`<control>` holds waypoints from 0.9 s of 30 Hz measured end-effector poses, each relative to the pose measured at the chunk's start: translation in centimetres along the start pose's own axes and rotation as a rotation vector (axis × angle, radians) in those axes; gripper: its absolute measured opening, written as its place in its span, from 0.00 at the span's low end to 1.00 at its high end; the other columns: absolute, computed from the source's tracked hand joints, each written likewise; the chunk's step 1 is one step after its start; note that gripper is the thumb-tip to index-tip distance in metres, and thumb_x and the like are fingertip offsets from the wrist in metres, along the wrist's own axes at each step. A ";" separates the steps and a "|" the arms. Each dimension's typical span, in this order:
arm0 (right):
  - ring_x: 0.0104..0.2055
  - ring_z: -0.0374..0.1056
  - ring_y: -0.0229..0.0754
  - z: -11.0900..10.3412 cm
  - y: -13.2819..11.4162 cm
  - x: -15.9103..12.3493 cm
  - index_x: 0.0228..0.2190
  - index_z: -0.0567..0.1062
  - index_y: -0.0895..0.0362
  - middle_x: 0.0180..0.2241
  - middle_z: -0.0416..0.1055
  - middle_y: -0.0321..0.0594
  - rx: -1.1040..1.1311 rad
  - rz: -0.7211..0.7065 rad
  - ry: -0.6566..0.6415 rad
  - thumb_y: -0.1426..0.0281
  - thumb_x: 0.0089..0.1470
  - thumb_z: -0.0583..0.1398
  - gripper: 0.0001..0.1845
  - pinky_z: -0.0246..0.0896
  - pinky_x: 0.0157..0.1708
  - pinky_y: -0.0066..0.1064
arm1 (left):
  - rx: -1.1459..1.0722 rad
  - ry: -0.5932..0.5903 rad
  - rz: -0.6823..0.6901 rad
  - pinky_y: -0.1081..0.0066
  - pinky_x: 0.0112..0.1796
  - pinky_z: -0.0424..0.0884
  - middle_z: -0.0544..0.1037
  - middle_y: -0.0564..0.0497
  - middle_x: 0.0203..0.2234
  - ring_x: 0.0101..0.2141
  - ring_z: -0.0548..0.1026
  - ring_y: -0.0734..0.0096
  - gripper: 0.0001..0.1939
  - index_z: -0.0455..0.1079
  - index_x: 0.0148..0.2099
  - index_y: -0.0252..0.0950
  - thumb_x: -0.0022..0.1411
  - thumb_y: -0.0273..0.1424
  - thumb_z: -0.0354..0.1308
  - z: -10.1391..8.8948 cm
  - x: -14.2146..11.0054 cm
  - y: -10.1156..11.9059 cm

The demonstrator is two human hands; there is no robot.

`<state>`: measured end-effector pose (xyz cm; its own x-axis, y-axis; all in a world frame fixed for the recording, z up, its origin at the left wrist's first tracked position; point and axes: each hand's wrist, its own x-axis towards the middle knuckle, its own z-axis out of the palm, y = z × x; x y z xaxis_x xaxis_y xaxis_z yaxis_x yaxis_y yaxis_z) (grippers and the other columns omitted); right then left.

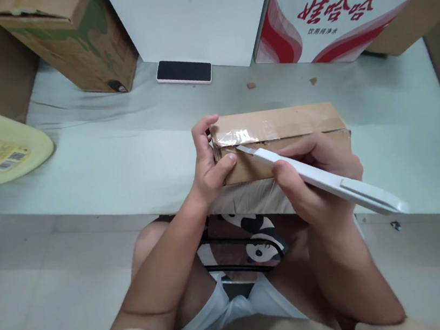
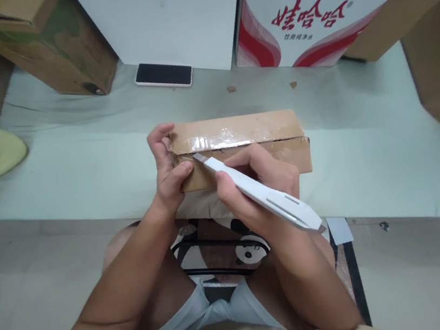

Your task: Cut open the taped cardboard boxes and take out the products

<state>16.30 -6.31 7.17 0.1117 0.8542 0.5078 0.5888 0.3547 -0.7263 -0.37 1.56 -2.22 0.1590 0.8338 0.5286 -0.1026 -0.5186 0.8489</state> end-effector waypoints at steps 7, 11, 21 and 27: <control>0.23 0.61 0.32 0.2 0.9 0.6 0.28 0.72 0.54 0.23 0.67 0.31 -0.067 -0.021 0.258 0.72 0.52 0.63 0.04 0.57 0.23 0.28 | -0.056 0.022 0.001 0.54 0.55 0.66 0.64 0.50 0.50 0.51 0.68 0.56 0.36 0.51 0.65 0.58 0.60 0.52 0.63 0.1 0.0 -0.9; 0.17 0.58 0.32 -1.3 1.9 1.9 0.27 0.71 0.54 0.22 0.63 0.29 0.276 -0.069 0.388 0.71 0.46 0.60 0.03 0.49 0.14 0.27 | -0.072 0.013 -0.003 0.50 0.54 0.66 0.65 0.49 0.49 0.50 0.69 0.55 0.37 0.50 0.65 0.59 0.59 0.52 0.64 -0.4 0.2 -1.0; 0.37 0.69 0.43 -6.4 13.3 1.7 0.35 0.71 0.55 0.35 0.72 0.39 -0.367 0.407 0.413 0.63 0.50 0.60 0.11 0.66 0.44 0.41 | -0.045 0.088 0.002 0.61 0.52 0.70 0.68 0.51 0.54 0.54 0.70 0.62 0.33 0.55 0.60 0.55 0.59 0.50 0.66 -1.2 0.7 -1.2; 0.42 0.72 0.43 -5.2 17.0 1.2 0.40 0.74 0.55 0.38 0.75 0.40 -0.039 0.514 0.294 0.67 0.45 0.61 0.17 0.68 0.47 0.41 | -0.030 0.099 -0.001 0.62 0.52 0.70 0.68 0.48 0.58 0.54 0.72 0.61 0.30 0.58 0.55 0.50 0.57 0.50 0.68 -1.1 1.2 -0.7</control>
<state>30.61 -1.26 -2.12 0.6044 0.7694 0.2066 0.4288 -0.0956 -0.8983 -1.20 3.17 -2.22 0.0616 0.8498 0.5234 -0.1325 -0.5128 0.8482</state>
